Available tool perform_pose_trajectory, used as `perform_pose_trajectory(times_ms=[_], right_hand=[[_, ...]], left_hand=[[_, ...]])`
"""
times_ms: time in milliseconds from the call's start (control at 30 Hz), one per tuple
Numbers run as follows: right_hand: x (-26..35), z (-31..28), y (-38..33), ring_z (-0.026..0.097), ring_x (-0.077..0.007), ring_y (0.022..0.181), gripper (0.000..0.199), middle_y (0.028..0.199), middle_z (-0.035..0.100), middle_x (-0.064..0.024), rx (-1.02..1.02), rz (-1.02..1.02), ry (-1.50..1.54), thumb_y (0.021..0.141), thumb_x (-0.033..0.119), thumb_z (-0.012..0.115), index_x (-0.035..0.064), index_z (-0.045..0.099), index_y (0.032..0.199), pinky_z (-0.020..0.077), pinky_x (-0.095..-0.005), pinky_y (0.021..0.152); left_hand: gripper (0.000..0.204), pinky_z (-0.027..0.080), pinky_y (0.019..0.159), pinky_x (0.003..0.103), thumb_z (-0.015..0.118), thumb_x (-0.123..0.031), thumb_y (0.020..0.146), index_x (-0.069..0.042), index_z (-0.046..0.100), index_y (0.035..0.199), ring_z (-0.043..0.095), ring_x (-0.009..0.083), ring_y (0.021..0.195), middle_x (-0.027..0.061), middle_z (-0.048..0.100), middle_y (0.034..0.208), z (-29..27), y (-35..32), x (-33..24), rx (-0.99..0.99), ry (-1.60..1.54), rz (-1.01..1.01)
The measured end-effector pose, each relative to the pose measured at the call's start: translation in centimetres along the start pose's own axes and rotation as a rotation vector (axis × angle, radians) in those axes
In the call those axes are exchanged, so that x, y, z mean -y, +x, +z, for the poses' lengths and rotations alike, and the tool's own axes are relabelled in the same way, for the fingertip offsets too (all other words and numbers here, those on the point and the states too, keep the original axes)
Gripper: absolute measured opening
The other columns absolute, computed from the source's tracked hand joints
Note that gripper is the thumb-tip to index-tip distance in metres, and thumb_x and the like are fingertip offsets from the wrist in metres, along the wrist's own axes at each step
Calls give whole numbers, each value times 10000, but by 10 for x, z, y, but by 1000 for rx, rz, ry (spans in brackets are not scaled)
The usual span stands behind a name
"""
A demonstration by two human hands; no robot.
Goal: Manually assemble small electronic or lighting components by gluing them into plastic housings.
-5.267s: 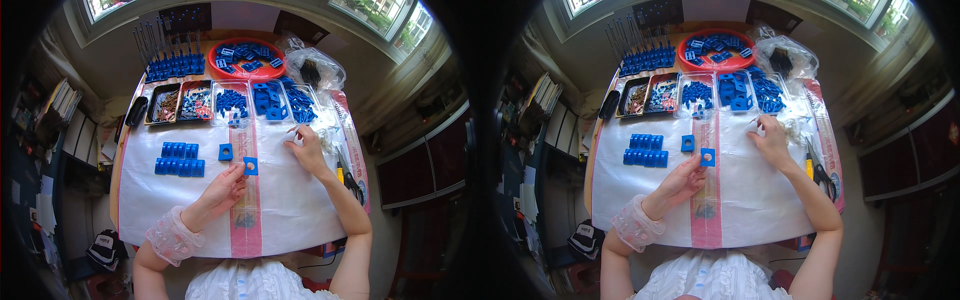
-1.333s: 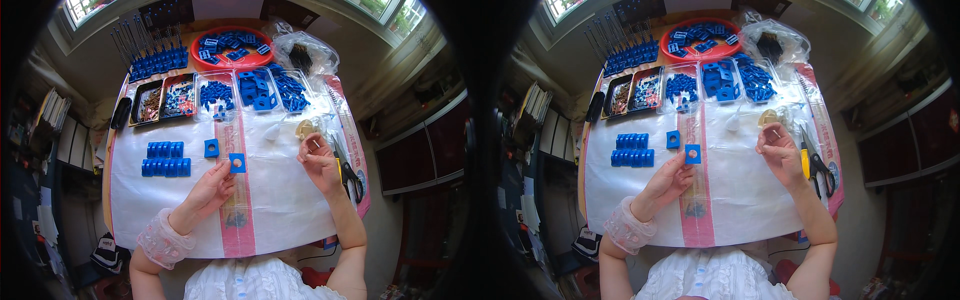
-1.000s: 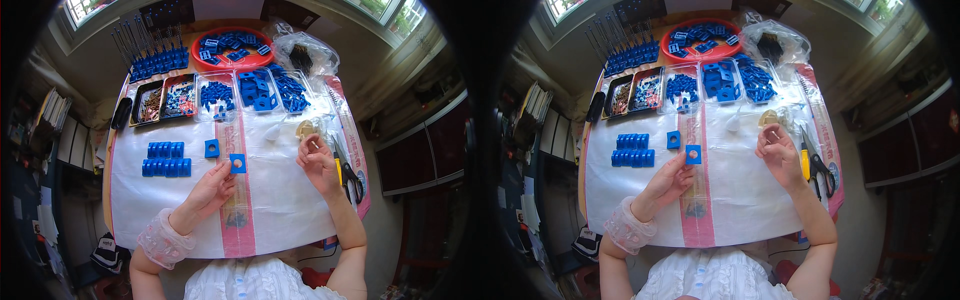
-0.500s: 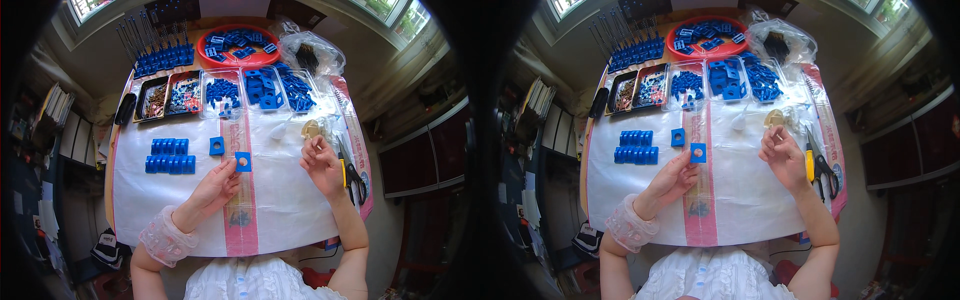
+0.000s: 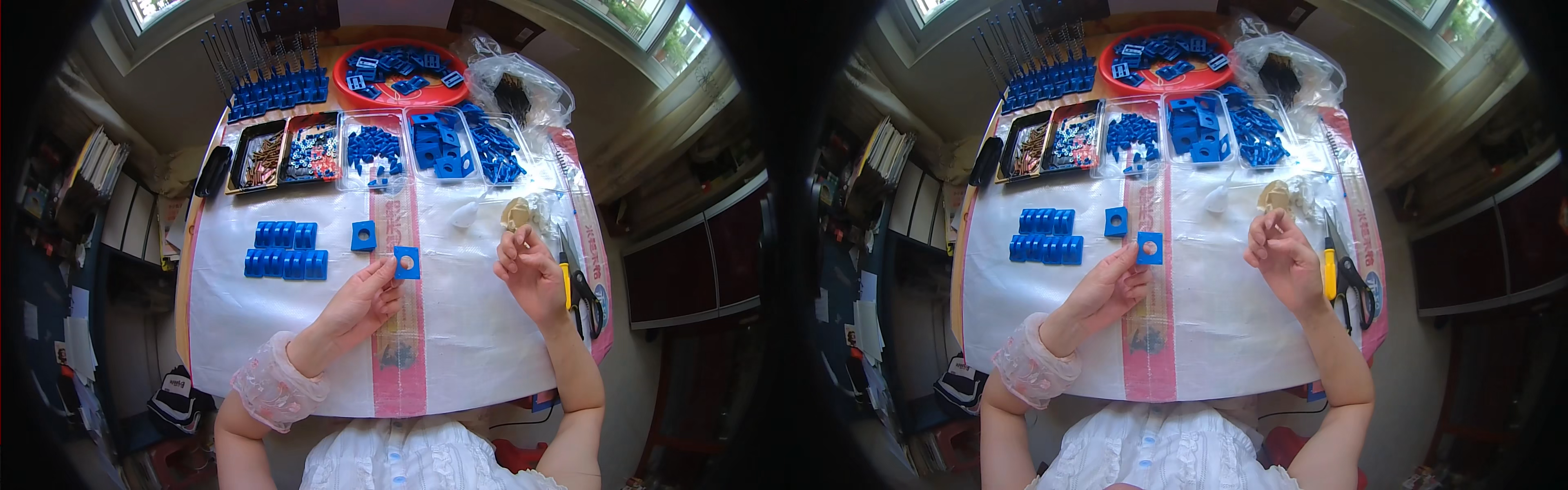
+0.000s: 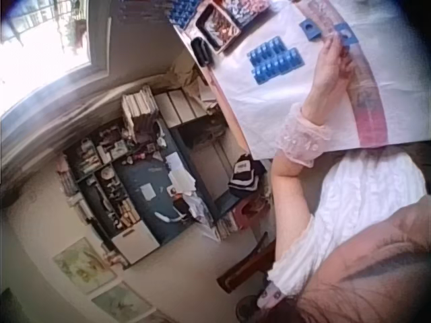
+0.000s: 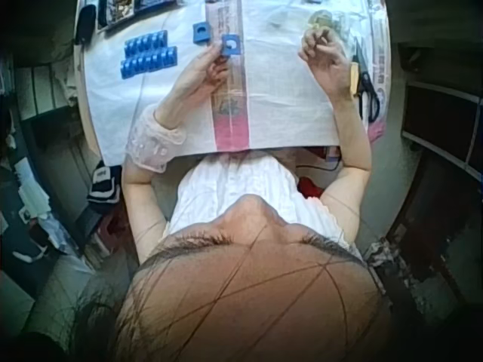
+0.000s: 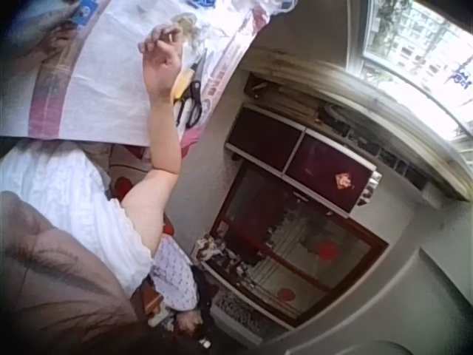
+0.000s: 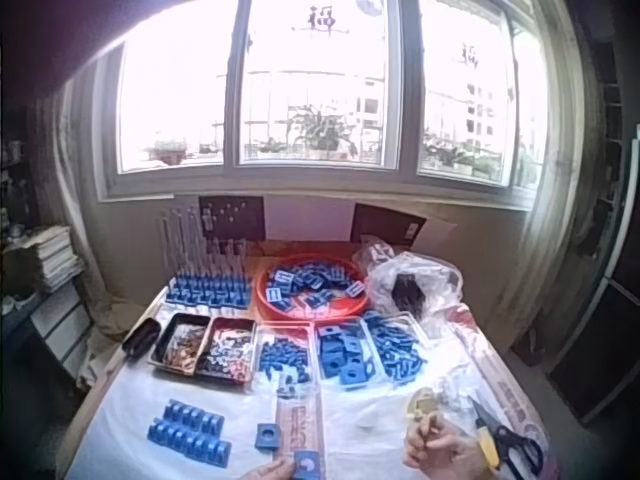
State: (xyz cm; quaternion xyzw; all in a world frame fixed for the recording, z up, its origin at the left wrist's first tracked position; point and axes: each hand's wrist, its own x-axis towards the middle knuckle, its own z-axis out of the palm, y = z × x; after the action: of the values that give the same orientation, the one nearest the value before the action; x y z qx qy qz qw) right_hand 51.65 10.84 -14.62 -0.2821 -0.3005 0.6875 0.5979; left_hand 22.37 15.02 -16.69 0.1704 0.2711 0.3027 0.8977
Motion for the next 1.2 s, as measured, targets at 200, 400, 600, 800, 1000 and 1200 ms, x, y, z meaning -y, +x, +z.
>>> perform_pose_trajectory(times_ms=[200, 400, 600, 800, 1000, 1200], right_hand=[[-1, -7, 0, 440, -124, 792, 230, 925, 443, -27, 5, -18, 0, 855, 42, 540, 123, 469, 1059, 389, -300, 749], [-1, -3, -1, 397, -122, 765, 199, 909, 410, -19, -39, -41, -3, 851, 28, 489, 129, 456, 1020, 360, -298, 734], [0, 0, -3, 358, -121, 747, 176, 874, 363, -15, -34, -47, 5, 814, 14, 443, 125, 437, 950, 334, -295, 719], [-2, -2, -5, 350, -118, 735, 166, 829, 349, -14, 23, -31, 5, 775, 14, 470, 113, 434, 903, 315, -275, 688], [-6, -3, -4, 367, -121, 740, 186, 835, 382, -19, 21, 11, -23, 750, 15, 512, 106, 446, 898, 331, -278, 700], [-9, -4, -1, 406, -130, 769, 195, 855, 410, -26, 23, 12, -44, 762, 13, 522, 105, 450, 919, 357, -297, 729]], left_hand=[[267, 330, 576, 190, 531, -300, 1073, -64, 627, 1152, 334, 47, 692, -63, 482, 843, 1, -1, -1, 6, 7, 1], [266, 330, 577, 196, 535, -300, 1071, -64, 631, 1150, 337, 53, 695, -60, 493, 850, 0, 0, 0, -7, 4, -4], [265, 331, 576, 199, 537, -300, 1070, -65, 629, 1153, 340, 54, 694, -60, 516, 875, 1, 0, 0, -6, 13, -1], [262, 333, 579, 198, 537, -297, 1071, -67, 628, 1156, 343, 53, 698, -63, 522, 885, 0, 0, 0, 6, 23, 0], [264, 331, 578, 197, 537, -297, 1071, -64, 627, 1158, 344, 50, 701, -61, 514, 876, -4, 0, 2, 15, 4, -2], [265, 330, 581, 199, 537, -296, 1072, -64, 625, 1164, 344, 53, 705, -58, 515, 883, -2, 0, 0, 11, 3, -5]])
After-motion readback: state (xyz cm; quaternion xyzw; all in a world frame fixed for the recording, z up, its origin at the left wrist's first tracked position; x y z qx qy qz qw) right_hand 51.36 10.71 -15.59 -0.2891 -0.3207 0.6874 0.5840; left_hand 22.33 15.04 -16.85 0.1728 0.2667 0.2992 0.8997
